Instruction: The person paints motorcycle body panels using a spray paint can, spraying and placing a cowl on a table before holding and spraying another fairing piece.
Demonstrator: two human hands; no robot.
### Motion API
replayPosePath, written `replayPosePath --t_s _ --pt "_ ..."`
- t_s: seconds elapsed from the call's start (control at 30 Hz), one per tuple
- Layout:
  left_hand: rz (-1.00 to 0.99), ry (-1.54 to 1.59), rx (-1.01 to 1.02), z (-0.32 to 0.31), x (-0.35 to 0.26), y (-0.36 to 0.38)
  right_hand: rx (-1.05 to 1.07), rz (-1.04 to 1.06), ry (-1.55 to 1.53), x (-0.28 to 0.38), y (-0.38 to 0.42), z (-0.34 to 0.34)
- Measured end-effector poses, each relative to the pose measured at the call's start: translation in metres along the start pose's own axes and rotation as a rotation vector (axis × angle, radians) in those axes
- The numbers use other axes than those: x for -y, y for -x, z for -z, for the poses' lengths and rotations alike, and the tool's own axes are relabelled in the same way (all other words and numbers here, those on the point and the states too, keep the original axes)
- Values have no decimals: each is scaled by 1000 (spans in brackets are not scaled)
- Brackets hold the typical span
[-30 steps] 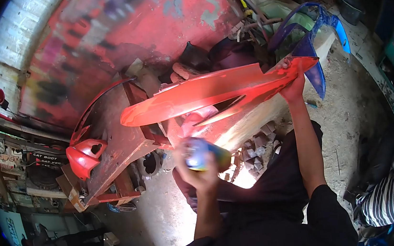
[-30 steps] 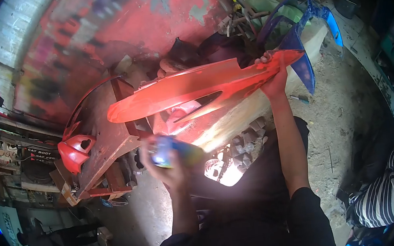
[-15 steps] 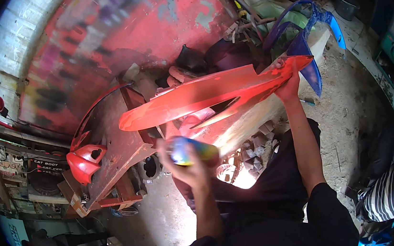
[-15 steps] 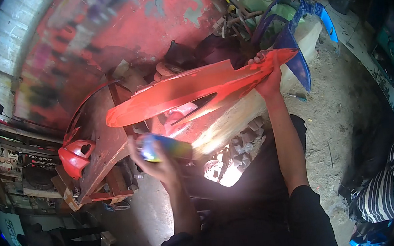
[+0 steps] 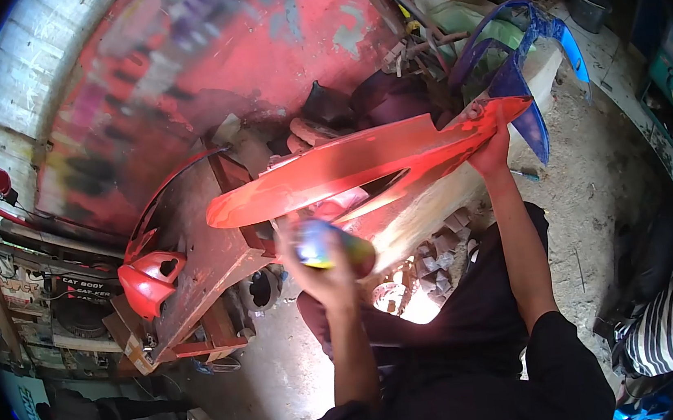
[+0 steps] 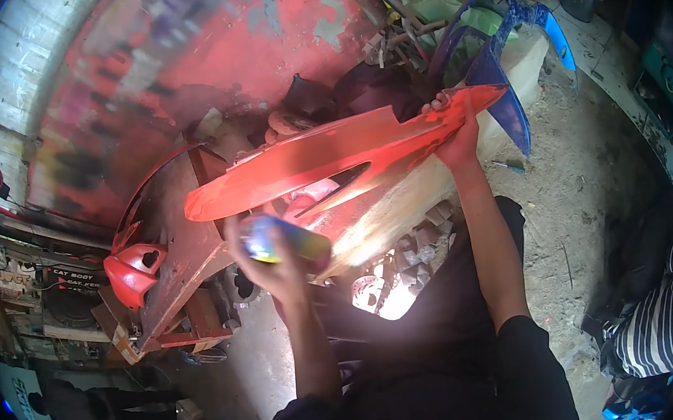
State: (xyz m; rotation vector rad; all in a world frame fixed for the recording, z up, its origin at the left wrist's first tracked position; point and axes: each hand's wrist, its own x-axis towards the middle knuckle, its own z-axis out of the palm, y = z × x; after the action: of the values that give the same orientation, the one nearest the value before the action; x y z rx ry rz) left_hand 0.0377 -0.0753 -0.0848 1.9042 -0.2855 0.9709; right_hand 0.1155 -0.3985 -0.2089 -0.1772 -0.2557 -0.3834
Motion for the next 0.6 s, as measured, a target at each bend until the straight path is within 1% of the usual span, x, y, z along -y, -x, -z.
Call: replayPosePath --t_s 0.03,0.07,0.13,0.17,0.2,0.27,0.33,0.37,0.4,0.43,0.47,0.5,0.53,0.6 --pt "112 107 -128 1 12 -13 -3 7 16 0 0 1" --pt "121 -139 -239 8 21 -24 -5 15 34 0 0 1" --pt "272 -9 -255 15 37 -35 -11 12 35 0 0 1" --pt "244 -10 -190 15 39 -29 -21 4 36 -1 -1 0" --pt "239 -14 -47 13 26 -24 -18 0 33 -1 -2 -2" --pt "2 39 176 8 29 2 1 -17 29 -1 -2 -6" --pt "-118 224 412 23 25 14 -25 -13 33 -1 -2 -7" --pt "-168 151 345 31 38 16 -57 2 40 0 -1 -7" --pt "-20 171 231 38 45 12 -58 1 40 1 0 -5" --pt "80 145 99 44 49 -2 -79 8 41 1 1 -3" --pt "203 25 -58 51 62 -14 -97 11 40 1 1 -2" --pt "201 -113 -193 63 75 -31 -88 0 35 0 0 -2" --pt "340 -44 -314 73 83 -43 -84 10 32 1 1 -2" --pt "323 -117 -544 96 128 -56 -70 4 17 -2 1 -1"
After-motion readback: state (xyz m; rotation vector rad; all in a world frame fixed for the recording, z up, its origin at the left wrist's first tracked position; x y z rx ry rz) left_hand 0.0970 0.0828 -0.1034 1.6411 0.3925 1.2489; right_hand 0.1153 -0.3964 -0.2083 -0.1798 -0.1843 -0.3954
